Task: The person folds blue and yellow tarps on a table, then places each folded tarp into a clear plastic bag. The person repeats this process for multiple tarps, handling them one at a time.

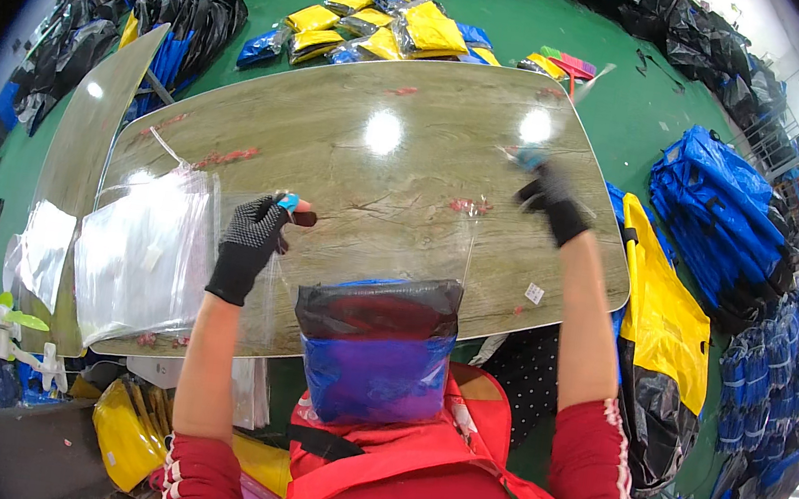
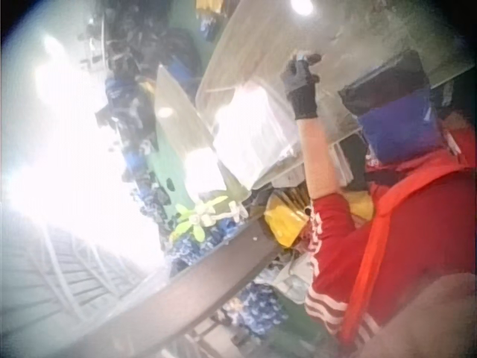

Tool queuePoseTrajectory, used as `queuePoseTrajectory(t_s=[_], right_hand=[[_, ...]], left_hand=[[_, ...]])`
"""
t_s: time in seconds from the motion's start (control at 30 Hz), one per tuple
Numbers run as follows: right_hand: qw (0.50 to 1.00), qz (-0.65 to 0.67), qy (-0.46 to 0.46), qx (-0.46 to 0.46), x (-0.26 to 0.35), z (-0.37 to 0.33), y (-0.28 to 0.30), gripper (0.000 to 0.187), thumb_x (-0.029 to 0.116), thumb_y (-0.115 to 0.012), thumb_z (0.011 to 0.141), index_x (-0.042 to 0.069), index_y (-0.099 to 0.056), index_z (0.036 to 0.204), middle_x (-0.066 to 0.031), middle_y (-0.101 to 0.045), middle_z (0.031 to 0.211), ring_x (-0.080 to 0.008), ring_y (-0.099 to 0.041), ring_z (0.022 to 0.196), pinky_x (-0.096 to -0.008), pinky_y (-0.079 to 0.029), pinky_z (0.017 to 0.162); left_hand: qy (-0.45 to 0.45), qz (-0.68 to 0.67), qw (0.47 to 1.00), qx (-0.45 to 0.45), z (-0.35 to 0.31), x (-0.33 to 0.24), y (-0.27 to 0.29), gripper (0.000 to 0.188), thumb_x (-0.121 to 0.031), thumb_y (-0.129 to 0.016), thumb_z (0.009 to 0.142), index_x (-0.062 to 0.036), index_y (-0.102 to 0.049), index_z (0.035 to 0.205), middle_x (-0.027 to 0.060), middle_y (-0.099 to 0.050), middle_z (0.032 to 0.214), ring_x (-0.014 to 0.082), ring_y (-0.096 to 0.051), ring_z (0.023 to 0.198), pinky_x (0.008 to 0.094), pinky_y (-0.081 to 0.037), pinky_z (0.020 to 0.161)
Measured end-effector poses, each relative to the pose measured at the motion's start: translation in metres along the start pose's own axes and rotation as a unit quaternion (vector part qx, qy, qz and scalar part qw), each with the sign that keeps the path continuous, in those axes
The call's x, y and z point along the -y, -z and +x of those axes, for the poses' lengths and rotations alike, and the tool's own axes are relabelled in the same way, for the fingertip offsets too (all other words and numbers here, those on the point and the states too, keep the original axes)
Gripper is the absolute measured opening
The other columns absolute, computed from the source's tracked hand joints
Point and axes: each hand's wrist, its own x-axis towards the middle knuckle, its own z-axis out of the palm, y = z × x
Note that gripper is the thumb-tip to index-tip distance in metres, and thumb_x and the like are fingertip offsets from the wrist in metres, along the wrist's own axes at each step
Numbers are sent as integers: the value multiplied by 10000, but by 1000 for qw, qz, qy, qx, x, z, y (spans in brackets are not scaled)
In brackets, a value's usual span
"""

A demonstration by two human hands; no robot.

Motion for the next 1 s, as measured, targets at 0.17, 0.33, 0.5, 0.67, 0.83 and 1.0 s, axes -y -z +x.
queuePoseTrajectory(t_s=[0.17,0.33,0.5,0.67,0.83,1.0], right_hand=[[983,13,-1,183,-39,-54,-62,541,381,-695,856,63,-577,1277,-76,-694,995,-72,-416,423,-236,-338,402],[959,173,-41,222,-6,-79,-56,390,307,-668,889,64,-635,1192,-89,-653,1168,-154,-633,681,-273,-510,591],[891,-95,359,262,-53,-106,-45,259,108,-600,894,81,-652,1147,-159,-568,1304,-303,-567,1183,-412,-446,1002],[772,-407,460,166,-31,-149,-17,342,58,-651,711,192,-692,1023,-150,-609,1248,-338,-625,982,-407,-482,878],[820,-349,452,26,6,-142,-36,423,116,-667,714,152,-659,1135,-126,-642,1172,-335,-623,975,-401,-477,889],[899,-278,181,285,-83,-98,-86,602,412,-742,760,36,-594,1206,-192,-636,1155,-308,-610,1064,-369,-463,940]], left_hand=[[121,-58,990,49,-6,-14,17,343,-318,-543,945,-55,-655,1135,55,-725,957,65,-383,379,226,-300,365],[114,-224,960,126,-20,-8,21,461,-329,-533,953,-45,-523,1315,148,-573,1307,267,-679,973,258,-530,679],[-169,19,967,189,-57,21,19,291,-241,-544,955,-22,-628,1128,166,-495,1394,324,-497,1268,441,-369,1066],[-223,460,846,154,-93,11,31,313,-70,-601,794,-144,-676,1089,149,-601,1264,339,-543,1187,435,-428,986],[-261,384,884,-49,-77,-4,-9,301,-152,-574,837,-71,-643,1119,144,-602,1234,351,-502,1208,430,-360,1044],[-151,231,961,11,-74,49,-77,555,-294,-477,948,-39,-363,1428,173,-326,1493,337,-265,1404,418,-192,1158]])
